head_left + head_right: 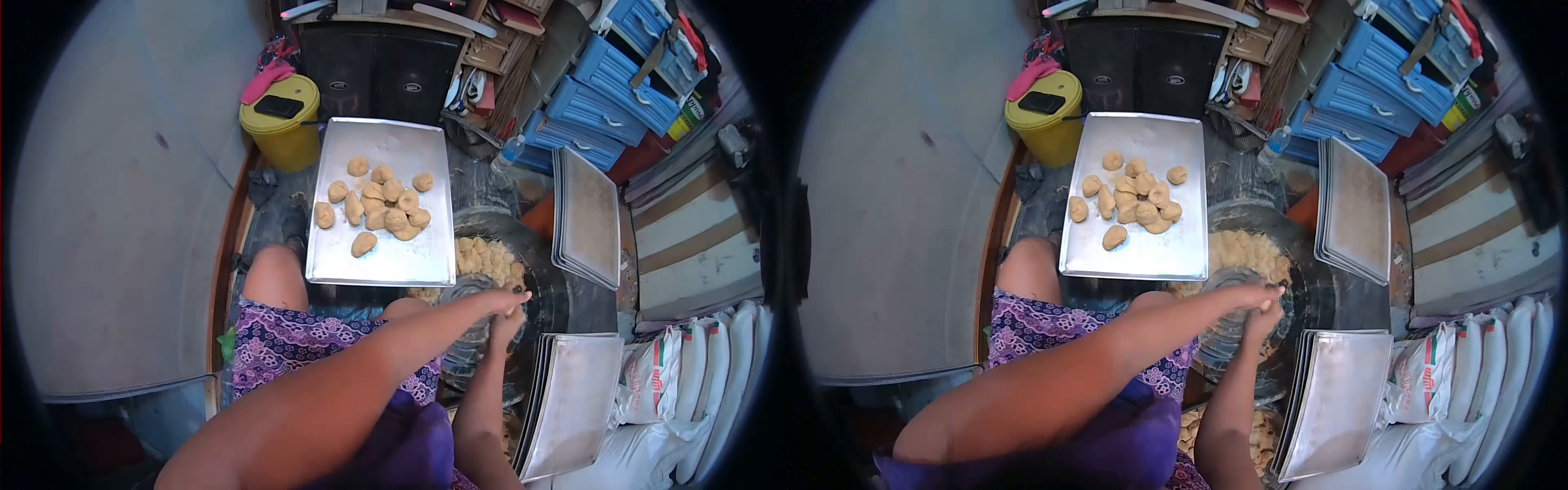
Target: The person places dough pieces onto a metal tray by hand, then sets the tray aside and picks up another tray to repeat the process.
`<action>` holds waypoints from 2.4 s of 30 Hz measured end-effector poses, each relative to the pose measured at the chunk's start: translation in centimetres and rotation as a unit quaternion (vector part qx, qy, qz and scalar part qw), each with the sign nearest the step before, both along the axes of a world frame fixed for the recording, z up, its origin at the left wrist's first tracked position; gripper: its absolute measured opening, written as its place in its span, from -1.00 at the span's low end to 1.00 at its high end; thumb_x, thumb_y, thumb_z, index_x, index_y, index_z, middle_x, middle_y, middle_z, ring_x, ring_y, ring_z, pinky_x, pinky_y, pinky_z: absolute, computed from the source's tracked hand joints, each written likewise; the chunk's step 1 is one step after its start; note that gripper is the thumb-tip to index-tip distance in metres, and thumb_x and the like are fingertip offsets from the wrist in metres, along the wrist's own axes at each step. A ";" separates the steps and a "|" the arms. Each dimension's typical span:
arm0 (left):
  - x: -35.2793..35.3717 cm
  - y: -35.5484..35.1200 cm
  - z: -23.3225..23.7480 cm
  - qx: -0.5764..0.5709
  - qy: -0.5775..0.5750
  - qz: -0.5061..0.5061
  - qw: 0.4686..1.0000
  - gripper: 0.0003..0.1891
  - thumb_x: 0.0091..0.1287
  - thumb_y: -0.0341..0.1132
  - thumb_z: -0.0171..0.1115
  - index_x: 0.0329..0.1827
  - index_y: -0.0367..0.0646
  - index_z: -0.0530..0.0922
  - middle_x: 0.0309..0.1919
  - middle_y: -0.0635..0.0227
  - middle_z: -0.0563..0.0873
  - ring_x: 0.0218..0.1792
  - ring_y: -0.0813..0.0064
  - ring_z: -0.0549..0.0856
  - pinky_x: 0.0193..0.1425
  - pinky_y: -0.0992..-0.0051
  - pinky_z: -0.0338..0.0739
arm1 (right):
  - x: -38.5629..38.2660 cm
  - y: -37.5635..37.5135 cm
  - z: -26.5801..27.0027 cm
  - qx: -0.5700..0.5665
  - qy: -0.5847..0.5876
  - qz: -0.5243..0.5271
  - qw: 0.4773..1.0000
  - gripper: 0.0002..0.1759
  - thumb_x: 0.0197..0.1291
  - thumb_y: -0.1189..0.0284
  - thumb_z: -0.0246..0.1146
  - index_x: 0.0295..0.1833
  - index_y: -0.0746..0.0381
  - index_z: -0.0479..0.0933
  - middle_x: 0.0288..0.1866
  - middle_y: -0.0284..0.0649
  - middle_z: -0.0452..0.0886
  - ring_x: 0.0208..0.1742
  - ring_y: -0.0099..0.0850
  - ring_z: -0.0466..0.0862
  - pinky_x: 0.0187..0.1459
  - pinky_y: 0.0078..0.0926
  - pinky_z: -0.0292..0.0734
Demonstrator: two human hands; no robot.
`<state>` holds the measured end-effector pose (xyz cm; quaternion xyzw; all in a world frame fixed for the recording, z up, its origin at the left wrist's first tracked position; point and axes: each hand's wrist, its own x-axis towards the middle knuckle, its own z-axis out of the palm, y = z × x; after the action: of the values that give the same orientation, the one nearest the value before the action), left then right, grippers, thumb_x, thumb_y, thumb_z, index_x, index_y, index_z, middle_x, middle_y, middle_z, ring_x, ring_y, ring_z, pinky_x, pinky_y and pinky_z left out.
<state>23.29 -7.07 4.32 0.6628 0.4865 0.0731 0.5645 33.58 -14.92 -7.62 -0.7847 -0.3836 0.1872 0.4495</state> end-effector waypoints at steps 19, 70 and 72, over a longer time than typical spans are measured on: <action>-32.6 14.8 1.1 0.265 0.165 0.187 0.932 -0.65 0.15 -0.35 0.16 0.04 -0.12 0.54 0.06 0.04 0.54 0.00 0.03 0.57 0.08 0.23 0.48 | -26.6 24.0 14.9 0.079 -0.247 0.313 0.914 -0.53 -0.21 0.57 0.20 -0.04 0.14 0.55 0.11 -0.07 0.45 0.09 -0.04 0.43 0.14 -0.21 0.33; -27.8 30.0 -3.6 0.447 0.156 0.237 0.848 -0.71 0.13 -0.28 0.28 -0.05 0.08 0.65 0.04 0.44 0.63 0.28 0.26 0.34 0.25 -0.05 -0.01 | -23.7 36.8 14.0 -0.064 -0.193 0.288 0.936 -0.50 0.07 0.32 0.23 0.16 0.16 0.43 0.30 0.05 0.34 0.12 -0.02 0.51 0.13 -0.29 0.41; -28.1 30.1 -3.8 0.442 0.153 0.229 0.854 -0.70 0.13 -0.28 0.28 -0.03 0.07 0.64 0.07 0.43 0.62 0.29 0.26 0.33 0.25 -0.06 -0.02 | -22.3 35.2 13.3 -0.059 -0.237 0.323 0.914 -0.50 -0.04 0.30 0.31 0.07 0.24 0.49 0.15 0.02 0.50 0.02 -0.13 0.59 0.08 -0.34 0.45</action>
<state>-4.77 23.07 0.54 0.7150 0.6213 0.3052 0.0977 11.33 20.24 5.71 -0.6640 -0.7002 0.1527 0.2133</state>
